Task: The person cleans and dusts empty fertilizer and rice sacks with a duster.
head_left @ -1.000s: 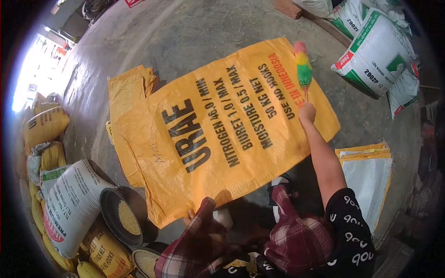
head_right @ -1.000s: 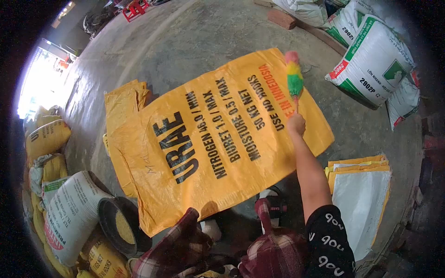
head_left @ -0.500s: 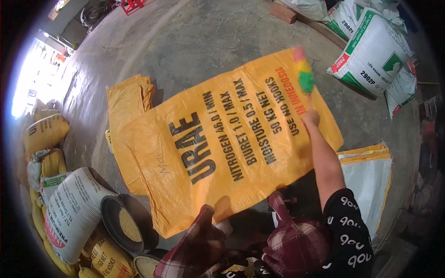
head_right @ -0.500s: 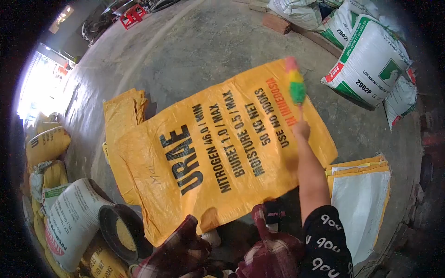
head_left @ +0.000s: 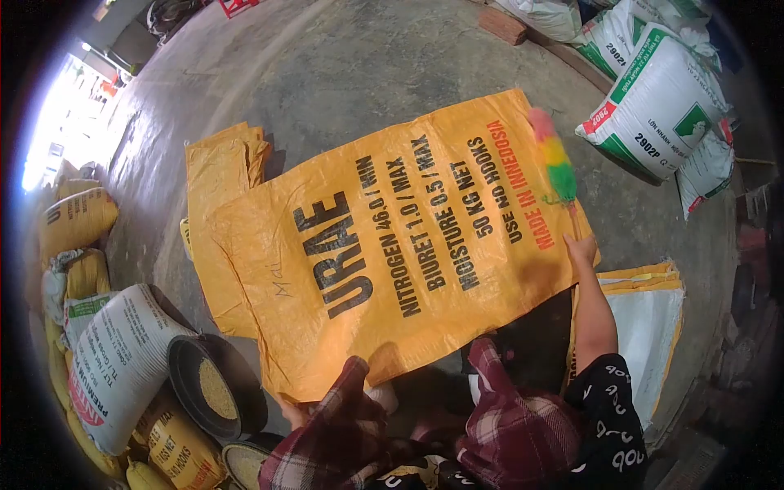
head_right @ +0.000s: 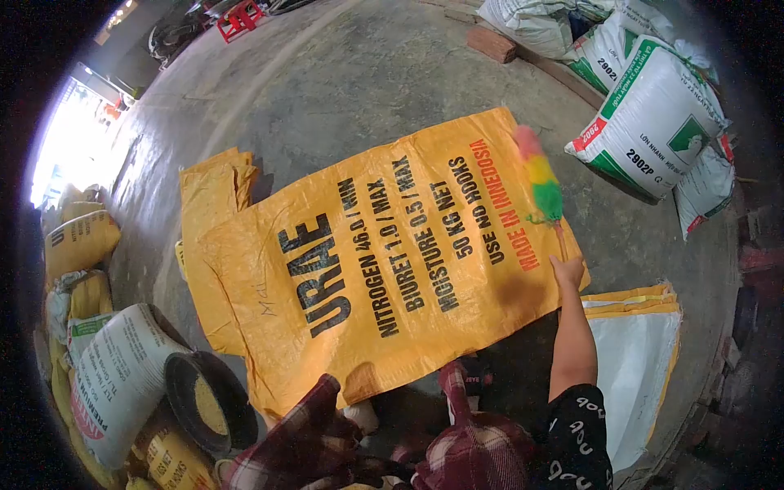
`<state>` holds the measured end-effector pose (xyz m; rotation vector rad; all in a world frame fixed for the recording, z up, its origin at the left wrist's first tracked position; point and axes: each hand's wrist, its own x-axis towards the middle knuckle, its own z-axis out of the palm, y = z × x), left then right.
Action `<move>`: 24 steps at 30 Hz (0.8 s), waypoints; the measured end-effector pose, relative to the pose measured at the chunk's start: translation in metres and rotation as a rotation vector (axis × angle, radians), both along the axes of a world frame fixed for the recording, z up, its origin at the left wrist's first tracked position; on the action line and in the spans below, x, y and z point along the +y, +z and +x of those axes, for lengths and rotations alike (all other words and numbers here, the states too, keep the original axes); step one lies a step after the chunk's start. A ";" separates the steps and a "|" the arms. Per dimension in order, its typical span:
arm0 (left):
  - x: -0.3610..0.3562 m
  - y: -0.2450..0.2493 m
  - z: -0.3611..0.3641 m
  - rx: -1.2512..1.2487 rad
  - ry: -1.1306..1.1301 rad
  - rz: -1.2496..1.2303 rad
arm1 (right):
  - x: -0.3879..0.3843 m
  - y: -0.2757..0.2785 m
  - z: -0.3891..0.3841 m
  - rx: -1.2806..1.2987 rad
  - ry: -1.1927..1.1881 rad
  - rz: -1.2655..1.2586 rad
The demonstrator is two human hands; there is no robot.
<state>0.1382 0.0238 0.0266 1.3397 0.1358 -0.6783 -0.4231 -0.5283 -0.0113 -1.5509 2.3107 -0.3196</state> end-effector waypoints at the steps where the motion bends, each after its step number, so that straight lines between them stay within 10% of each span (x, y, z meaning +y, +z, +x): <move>1: 0.002 0.000 0.001 0.013 0.007 -0.014 | 0.000 -0.006 -0.009 0.015 0.006 0.061; 9: 0.095 -0.022 -0.084 0.175 0.315 -0.090 | 0.008 -0.037 -0.024 0.064 0.019 0.057; 13: 0.093 -0.037 -0.041 0.236 0.222 0.390 | -0.005 -0.078 -0.051 0.113 -0.031 0.044; 20: 0.096 -0.038 -0.047 0.260 0.087 0.421 | 0.000 -0.041 -0.057 0.127 -0.042 0.054; 24: 0.061 -0.048 0.001 0.061 0.061 0.328 | -0.005 0.053 0.009 0.075 0.147 -0.348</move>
